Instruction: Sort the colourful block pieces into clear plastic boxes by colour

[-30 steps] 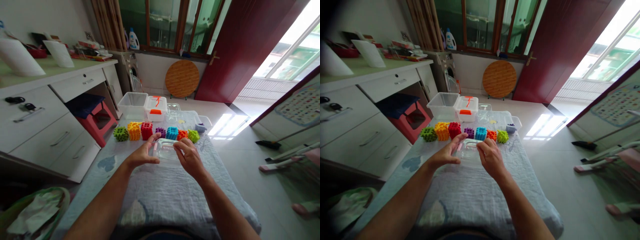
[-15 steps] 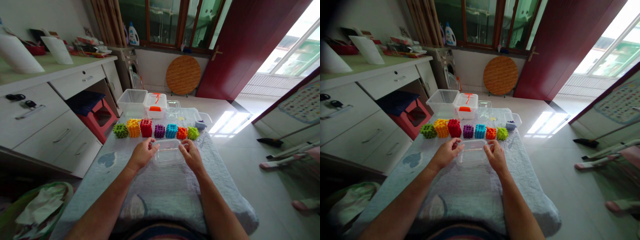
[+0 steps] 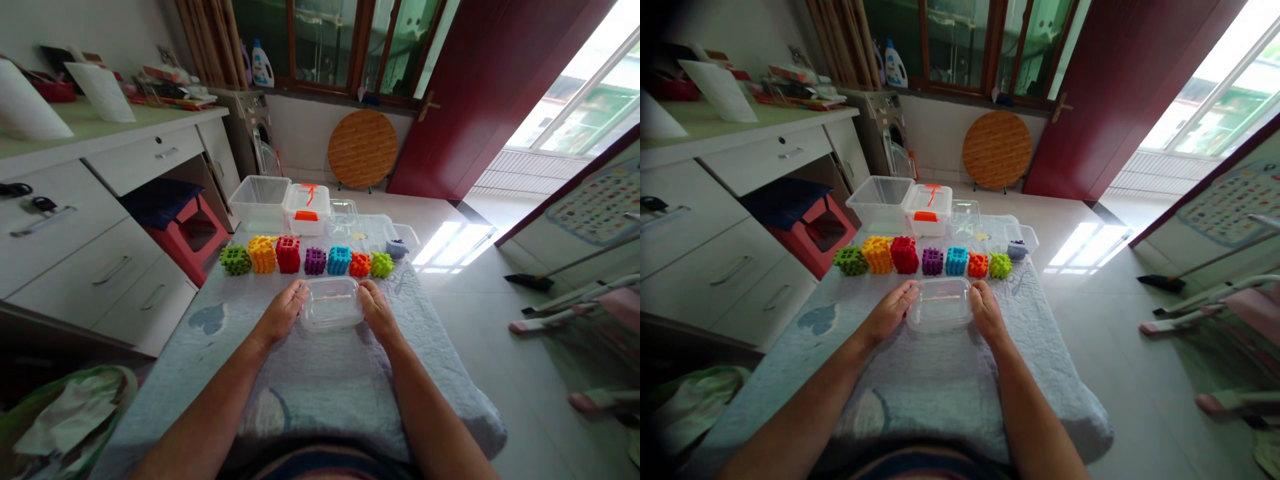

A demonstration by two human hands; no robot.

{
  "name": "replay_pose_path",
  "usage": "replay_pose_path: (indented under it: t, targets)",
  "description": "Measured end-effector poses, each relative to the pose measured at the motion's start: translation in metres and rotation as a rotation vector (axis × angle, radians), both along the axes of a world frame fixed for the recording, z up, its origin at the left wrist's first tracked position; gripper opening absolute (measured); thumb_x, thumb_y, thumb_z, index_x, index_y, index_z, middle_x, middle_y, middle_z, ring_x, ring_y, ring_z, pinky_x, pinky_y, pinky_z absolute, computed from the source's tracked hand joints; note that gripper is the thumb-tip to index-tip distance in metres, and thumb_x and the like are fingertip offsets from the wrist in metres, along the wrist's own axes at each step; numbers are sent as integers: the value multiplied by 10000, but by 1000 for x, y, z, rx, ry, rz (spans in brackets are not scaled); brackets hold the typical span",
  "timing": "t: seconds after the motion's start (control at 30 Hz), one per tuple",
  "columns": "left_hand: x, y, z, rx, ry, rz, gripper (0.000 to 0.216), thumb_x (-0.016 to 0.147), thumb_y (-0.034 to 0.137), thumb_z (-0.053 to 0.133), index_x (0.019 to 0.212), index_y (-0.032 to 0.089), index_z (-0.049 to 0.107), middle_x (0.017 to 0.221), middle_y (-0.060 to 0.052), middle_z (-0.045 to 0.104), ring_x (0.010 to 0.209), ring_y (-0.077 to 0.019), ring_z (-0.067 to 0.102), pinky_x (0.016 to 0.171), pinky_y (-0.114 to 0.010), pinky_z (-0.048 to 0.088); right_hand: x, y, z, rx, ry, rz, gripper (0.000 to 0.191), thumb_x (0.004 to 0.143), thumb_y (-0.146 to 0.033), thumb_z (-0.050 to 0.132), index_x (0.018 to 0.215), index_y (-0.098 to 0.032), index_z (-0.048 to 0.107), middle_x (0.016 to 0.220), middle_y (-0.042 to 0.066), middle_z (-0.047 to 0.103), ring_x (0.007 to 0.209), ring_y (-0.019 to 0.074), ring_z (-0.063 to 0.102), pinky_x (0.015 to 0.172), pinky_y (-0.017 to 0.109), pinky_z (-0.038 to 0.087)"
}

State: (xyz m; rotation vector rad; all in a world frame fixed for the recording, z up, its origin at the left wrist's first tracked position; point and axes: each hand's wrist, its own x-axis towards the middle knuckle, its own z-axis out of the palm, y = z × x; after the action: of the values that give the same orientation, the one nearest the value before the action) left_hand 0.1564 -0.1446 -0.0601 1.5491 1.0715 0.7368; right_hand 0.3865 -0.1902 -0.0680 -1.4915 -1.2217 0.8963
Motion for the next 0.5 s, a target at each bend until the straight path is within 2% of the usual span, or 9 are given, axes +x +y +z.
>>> replay_pose_path:
  t: [0.23,0.5]
  targets:
    - [-7,0,3,-100,-65,-55,554,917,565,418,1306,171,431,631,80,433,475,-97,405,477,-218,344,-7,-4,1,-106,172,-35,263,870,-476,484,869,-236,592,577,-57,461,489,129,381,446,249,315]
    - [-11,3,-1,-56,-103,-126,574,903,521,451,1359,183,369,668,75,458,505,-96,455,515,-219,385,-7,0,-7,-66,65,-77,278,870,-482,482,856,-245,627,611,-22,554,566,166,496,491,266,370]
